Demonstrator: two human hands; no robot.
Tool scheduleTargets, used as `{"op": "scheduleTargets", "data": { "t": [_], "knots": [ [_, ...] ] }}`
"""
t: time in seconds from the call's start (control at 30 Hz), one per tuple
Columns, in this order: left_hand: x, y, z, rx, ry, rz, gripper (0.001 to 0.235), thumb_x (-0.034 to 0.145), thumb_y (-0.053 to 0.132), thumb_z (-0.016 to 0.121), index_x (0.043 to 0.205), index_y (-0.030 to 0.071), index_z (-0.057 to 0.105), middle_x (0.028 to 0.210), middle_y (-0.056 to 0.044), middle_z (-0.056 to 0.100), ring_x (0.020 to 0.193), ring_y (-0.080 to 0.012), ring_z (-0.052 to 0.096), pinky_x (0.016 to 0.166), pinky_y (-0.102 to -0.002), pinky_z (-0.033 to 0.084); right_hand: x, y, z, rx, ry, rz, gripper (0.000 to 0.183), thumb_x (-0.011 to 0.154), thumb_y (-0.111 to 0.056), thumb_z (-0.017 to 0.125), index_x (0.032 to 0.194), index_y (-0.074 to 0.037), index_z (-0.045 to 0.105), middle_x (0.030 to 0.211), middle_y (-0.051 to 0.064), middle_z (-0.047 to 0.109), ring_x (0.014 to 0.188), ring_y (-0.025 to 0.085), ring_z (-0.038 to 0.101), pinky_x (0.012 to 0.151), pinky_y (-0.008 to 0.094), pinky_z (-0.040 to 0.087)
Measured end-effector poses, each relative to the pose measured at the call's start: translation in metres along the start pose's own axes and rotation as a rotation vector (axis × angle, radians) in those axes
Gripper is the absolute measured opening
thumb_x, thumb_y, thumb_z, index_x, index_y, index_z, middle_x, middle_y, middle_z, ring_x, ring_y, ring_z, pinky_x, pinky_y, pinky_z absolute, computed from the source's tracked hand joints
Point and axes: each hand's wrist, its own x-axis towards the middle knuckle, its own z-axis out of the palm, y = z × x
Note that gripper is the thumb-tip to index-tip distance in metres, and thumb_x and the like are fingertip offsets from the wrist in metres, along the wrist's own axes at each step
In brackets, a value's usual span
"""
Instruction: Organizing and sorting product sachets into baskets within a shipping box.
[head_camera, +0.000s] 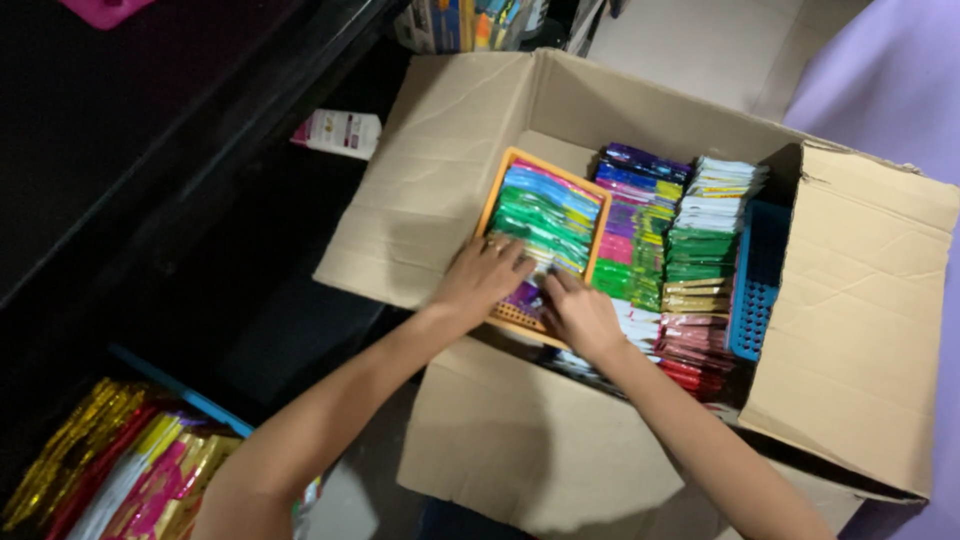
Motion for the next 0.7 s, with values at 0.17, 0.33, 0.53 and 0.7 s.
{"op": "scheduleTargets", "data": {
  "t": [0.17, 0.33, 0.53, 0.7],
  "knots": [
    [0.020, -0.005, 0.045, 0.155, 0.115, -0.033, 0.064, 0.092, 0.023, 0.059, 0.153, 0.020, 0.042, 0.158, -0.009, 0.042, 0.140, -0.0284, 0.043, 0.113, -0.052, 0.033, 0.008, -0.014, -0.009, -0.072, 0.000, -0.034, 0.080, 0.068, -0.027, 0.084, 0.133, 0.000, 0.046, 0.139, 0.023, 0.048, 0.129, 0.043, 0.046, 0.106, 0.053, 0.042],
    [0.038, -0.014, 0.071, 0.264, 0.038, -0.078, 0.075, 0.094, 0.029, 0.054, 0.163, 0.019, 0.027, 0.167, -0.009, 0.027, 0.153, -0.0269, 0.025, 0.121, -0.057, 0.018, 0.012, 0.003, 0.013, -0.193, -0.027, -0.041, 0.120, 0.063, -0.035, 0.088, 0.156, 0.001, 0.020, 0.161, 0.025, 0.026, 0.148, 0.044, 0.025, 0.120, 0.056, 0.026],
    [0.042, -0.015, 0.083, 0.307, 0.021, -0.097, 0.068, 0.097, 0.032, 0.052, 0.161, 0.019, 0.031, 0.168, -0.007, 0.027, 0.154, -0.0265, 0.024, 0.123, -0.059, 0.016, 0.010, 0.009, 0.019, -0.177, -0.002, 0.029, 0.120, 0.067, -0.030, 0.088, 0.160, -0.004, 0.017, 0.166, 0.024, 0.021, 0.152, 0.043, 0.024, 0.122, 0.055, 0.026],
    [0.043, -0.015, 0.067, 0.301, 0.015, -0.104, 0.073, 0.096, 0.036, 0.058, 0.162, 0.021, 0.030, 0.169, -0.006, 0.025, 0.154, -0.0268, 0.023, 0.122, -0.061, 0.016, 0.013, 0.005, 0.010, -0.156, -0.097, 0.086, 0.125, 0.062, -0.023, 0.090, 0.158, -0.004, 0.014, 0.165, 0.022, 0.019, 0.153, 0.042, 0.021, 0.123, 0.055, 0.023]
  ]
}}
